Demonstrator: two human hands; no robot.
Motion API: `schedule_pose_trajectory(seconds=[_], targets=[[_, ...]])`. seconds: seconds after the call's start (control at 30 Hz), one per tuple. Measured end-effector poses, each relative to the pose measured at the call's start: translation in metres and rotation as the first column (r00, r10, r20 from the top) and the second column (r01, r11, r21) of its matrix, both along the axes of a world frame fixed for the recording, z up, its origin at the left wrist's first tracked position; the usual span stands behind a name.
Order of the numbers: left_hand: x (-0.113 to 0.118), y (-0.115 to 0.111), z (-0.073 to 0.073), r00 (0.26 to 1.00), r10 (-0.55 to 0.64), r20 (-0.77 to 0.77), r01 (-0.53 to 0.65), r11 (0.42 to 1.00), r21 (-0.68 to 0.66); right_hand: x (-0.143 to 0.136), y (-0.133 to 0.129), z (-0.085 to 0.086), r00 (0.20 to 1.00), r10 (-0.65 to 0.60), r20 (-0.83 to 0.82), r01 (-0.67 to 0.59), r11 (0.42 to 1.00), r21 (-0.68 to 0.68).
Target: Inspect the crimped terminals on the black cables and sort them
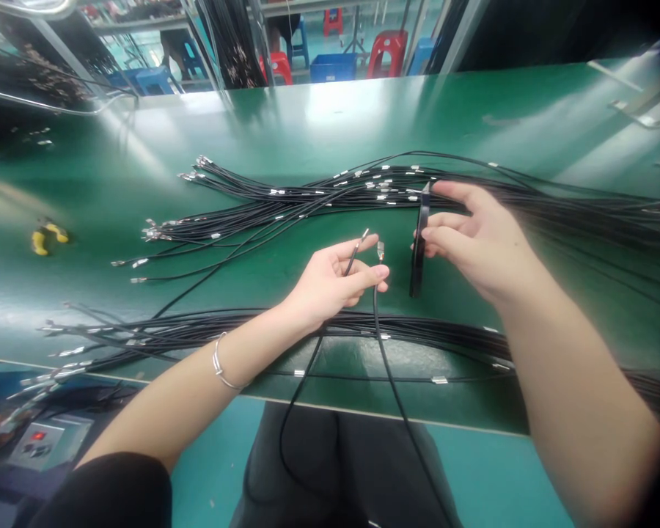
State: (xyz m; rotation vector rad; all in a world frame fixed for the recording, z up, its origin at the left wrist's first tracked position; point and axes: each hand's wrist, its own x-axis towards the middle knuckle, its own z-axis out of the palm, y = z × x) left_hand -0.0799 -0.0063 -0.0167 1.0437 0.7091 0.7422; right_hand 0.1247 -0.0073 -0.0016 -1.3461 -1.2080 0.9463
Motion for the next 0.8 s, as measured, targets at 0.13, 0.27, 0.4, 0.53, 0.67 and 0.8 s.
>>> schedule_pose_trajectory(seconds=[0.13,0.27,0.4,0.53,0.67,0.8], targets=[[0.000,0.000,0.002,1.000,-0.013,0.007,0.013,0.999,0.037,-0.006,-0.003,0.001,0.987,0.083,-0.137,-0.073,0.994,0.076],[0.000,0.001,0.002,0.998,-0.027,0.055,0.026,1.000,0.015,-0.007,-0.004,-0.001,0.972,0.126,-0.198,-0.099,0.985,0.141],[0.000,0.001,0.003,0.997,-0.014,0.081,0.014,1.000,-0.002,-0.016,-0.007,-0.002,0.973,0.068,-0.221,-0.022,0.979,0.203],[0.000,0.000,0.004,0.995,-0.010,0.104,0.009,1.000,0.011,-0.026,-0.012,0.001,0.995,0.010,-0.102,0.023,0.950,0.312],[-0.001,-0.001,0.007,0.990,-0.025,0.137,0.022,0.999,0.023,-0.028,-0.016,0.003,0.998,0.067,0.020,-0.070,0.919,0.388],[-0.001,-0.002,0.009,0.985,-0.024,0.169,0.016,0.999,0.049,-0.027,-0.016,0.004,0.989,0.143,0.045,-0.147,0.866,0.478]])
